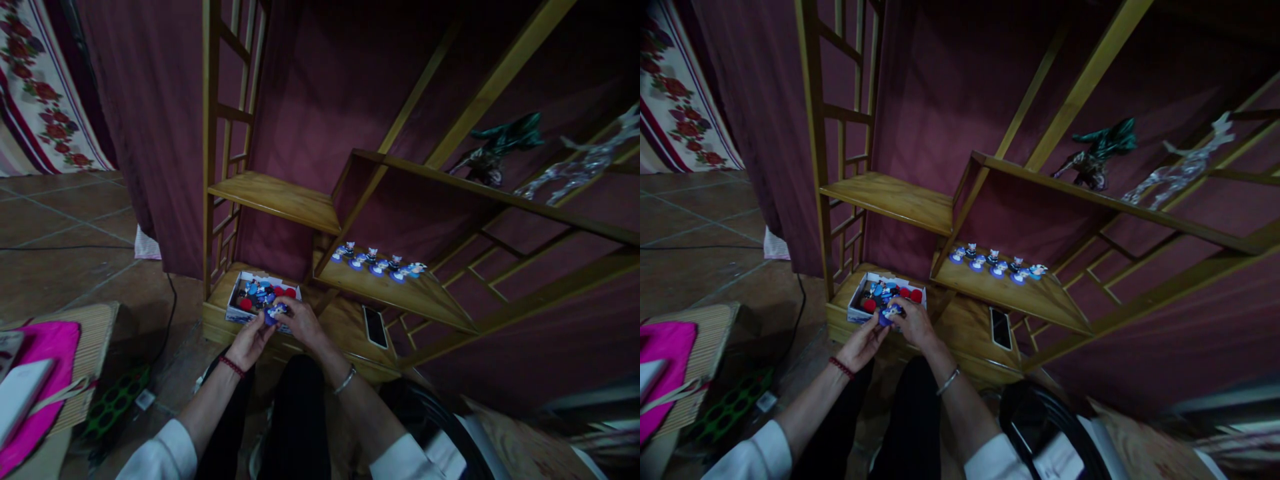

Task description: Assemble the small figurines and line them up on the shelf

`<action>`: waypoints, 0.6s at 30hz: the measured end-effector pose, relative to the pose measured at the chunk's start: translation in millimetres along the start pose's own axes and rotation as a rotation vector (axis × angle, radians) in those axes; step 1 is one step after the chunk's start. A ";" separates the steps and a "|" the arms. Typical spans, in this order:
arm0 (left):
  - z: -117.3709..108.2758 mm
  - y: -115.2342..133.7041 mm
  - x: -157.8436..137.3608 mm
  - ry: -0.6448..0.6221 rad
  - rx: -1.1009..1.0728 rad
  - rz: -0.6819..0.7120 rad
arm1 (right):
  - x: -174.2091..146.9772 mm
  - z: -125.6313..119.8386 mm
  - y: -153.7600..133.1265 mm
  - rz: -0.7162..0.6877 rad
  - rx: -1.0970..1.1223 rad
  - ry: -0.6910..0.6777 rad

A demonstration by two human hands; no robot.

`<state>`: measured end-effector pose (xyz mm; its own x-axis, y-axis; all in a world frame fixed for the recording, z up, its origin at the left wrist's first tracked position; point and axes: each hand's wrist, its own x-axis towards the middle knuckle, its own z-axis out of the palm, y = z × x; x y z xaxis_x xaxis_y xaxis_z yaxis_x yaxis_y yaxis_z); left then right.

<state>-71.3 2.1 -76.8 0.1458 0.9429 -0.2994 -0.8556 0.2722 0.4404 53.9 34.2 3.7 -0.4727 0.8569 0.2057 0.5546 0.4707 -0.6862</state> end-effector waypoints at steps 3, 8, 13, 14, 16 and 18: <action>1.9 0.6 -1.2 0.019 0.000 -0.014 | 0.1 -1.6 -2.3 -0.006 -0.001 -0.015; 5.9 2.4 -3.0 0.068 -0.007 -0.025 | 1.4 1.1 2.0 0.039 0.068 -0.018; 7.7 4.7 -4.5 0.071 0.005 -0.038 | 2.0 6.5 10.6 0.087 0.125 -0.021; 8.0 5.2 -5.0 0.072 0.007 -0.040 | 2.0 7.3 11.8 0.095 0.133 -0.020; 8.5 6.3 -6.0 0.076 0.009 -0.046 | 2.1 8.3 13.4 0.111 0.150 -0.015; 9.4 7.5 -7.1 0.079 0.008 -0.052 | 2.3 8.9 13.9 0.127 0.177 -0.016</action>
<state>-74.1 -0.8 -63.4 0.1501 0.9095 -0.3877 -0.8439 0.3221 0.4290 54.5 40.9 -11.6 -0.4184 0.9028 0.0990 0.4826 0.3133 -0.8179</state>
